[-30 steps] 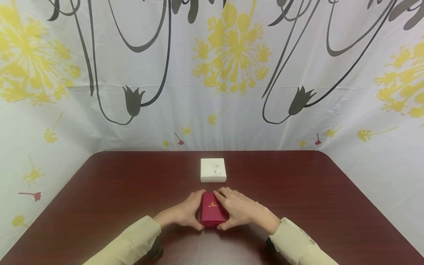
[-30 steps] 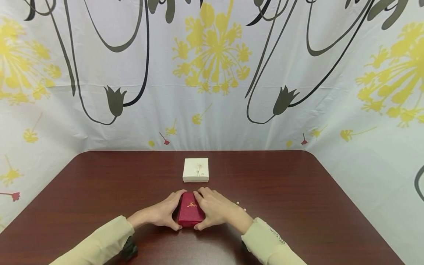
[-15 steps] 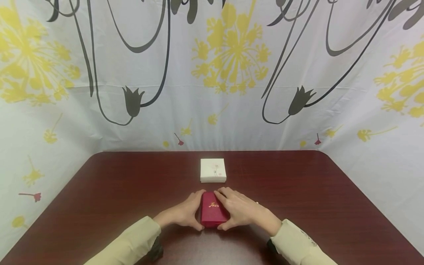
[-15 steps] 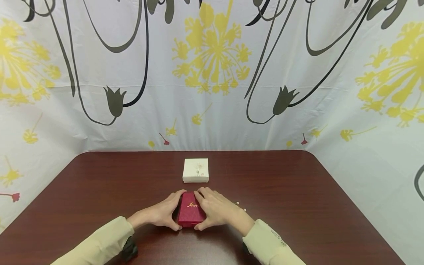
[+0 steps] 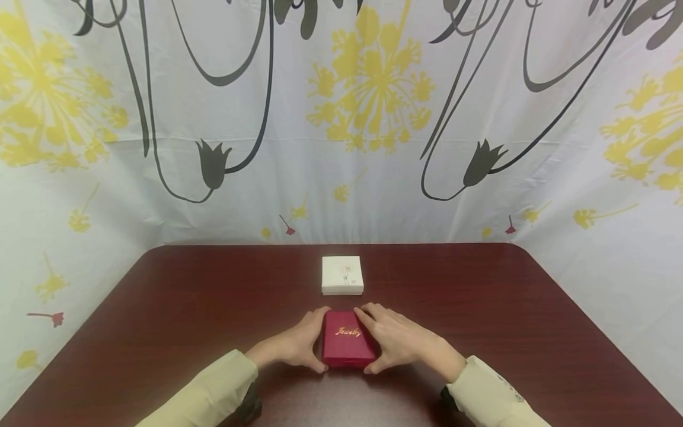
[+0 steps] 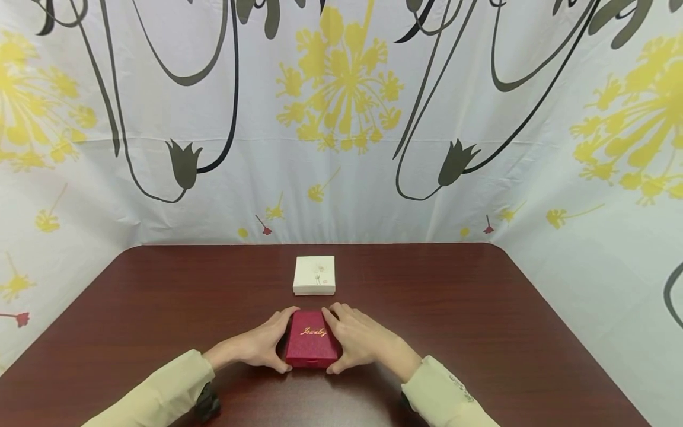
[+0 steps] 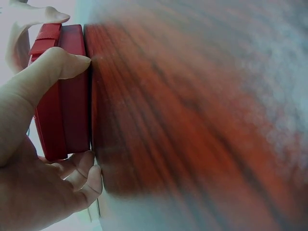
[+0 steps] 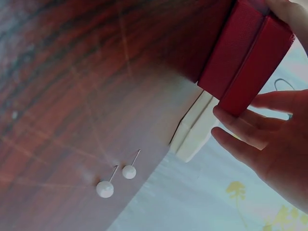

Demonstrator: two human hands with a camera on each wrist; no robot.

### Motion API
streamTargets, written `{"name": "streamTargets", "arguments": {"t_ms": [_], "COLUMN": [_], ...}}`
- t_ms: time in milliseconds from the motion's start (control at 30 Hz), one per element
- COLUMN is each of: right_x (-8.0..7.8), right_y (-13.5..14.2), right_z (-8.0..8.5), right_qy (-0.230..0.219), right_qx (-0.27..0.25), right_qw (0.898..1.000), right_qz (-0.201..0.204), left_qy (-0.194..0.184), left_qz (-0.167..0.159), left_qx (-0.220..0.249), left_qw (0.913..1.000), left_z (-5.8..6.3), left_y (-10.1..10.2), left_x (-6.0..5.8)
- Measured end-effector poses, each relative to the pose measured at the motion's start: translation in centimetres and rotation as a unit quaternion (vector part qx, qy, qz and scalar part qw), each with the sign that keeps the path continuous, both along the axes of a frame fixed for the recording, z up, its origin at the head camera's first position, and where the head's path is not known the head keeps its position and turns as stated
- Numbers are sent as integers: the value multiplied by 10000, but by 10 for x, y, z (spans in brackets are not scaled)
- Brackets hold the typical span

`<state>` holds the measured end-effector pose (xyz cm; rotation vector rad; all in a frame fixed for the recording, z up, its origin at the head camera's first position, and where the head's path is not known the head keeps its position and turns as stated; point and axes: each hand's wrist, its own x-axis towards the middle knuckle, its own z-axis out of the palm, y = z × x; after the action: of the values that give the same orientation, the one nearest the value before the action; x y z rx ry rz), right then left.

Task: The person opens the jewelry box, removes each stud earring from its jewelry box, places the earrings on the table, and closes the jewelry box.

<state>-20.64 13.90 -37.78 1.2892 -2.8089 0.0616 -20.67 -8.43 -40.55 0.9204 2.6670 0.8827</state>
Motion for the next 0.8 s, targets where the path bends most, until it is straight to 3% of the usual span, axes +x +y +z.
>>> {"name": "streamTargets", "arguments": {"t_ms": [800], "right_x": [-4], "right_y": [4], "right_z": [-1], "right_qy": [-27], "right_qx": [-312], "right_qw": [9994], "right_qz": [137], "left_qy": [-8], "left_qz": [8], "left_qx": [-44], "left_qw": [10000], "left_z": [1], "left_y": [1], "left_x": [1]}}
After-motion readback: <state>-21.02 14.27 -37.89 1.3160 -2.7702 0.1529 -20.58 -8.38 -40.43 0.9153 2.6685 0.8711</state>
